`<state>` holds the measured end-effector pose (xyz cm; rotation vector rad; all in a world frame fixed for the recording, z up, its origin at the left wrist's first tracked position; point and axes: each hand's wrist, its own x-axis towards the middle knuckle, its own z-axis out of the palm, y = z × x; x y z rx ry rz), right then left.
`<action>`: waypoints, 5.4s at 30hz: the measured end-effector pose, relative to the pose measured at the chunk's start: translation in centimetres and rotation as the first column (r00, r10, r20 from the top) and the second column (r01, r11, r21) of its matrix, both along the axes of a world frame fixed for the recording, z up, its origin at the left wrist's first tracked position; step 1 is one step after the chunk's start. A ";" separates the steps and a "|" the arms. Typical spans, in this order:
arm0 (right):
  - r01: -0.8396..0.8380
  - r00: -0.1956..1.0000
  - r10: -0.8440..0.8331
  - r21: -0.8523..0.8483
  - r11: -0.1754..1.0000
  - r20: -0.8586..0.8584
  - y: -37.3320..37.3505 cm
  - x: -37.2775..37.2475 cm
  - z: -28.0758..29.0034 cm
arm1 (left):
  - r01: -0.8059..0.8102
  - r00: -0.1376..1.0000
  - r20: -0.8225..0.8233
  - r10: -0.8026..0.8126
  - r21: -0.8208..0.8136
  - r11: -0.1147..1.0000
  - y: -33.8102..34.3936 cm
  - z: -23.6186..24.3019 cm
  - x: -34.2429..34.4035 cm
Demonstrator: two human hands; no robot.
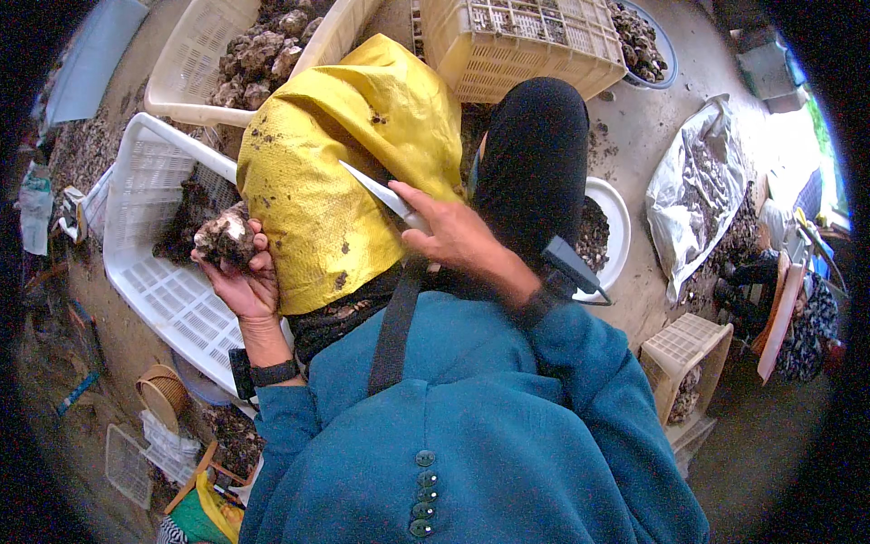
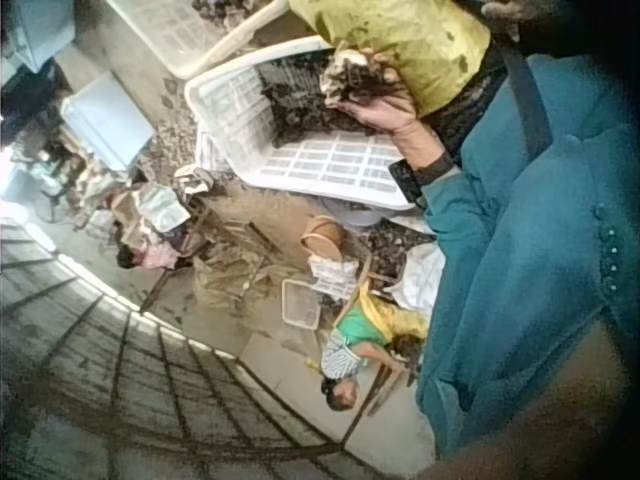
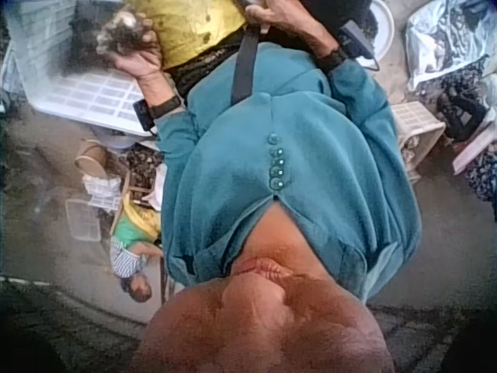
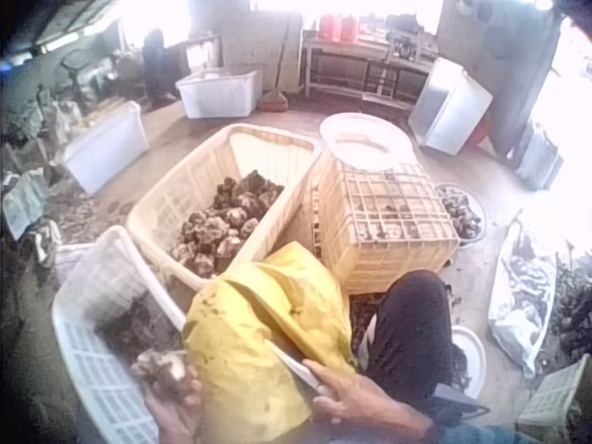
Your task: Cleaning and trimming mushrooms using a knife in a processing workshop.
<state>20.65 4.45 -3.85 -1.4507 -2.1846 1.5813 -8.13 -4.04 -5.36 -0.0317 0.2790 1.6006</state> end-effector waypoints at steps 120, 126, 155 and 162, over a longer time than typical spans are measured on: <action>0.022 0.999 -0.023 -0.020 1.000 -0.039 0.1 -0.1 -0.1 | -0.195 0.969 -0.189 0.161 -0.182 0.964 0.0 -1.5 -1.1; 0.017 1.000 -0.018 -0.031 0.999 -0.024 0.1 0.0 -0.2 | -0.191 0.971 -0.180 0.160 -0.171 0.966 0.0 -1.6 -1.1; 0.022 1.000 -0.022 -0.013 1.000 -0.020 0.1 -0.1 -0.2 | -0.168 0.978 -0.147 0.147 -0.144 0.975 -0.1 -2.1 -1.3; 0.030 0.998 -0.032 -0.025 0.999 -0.061 0.1 -0.1 -0.3 | -0.189 0.973 -0.170 0.157 -0.192 0.963 -0.2 -2.4 -1.4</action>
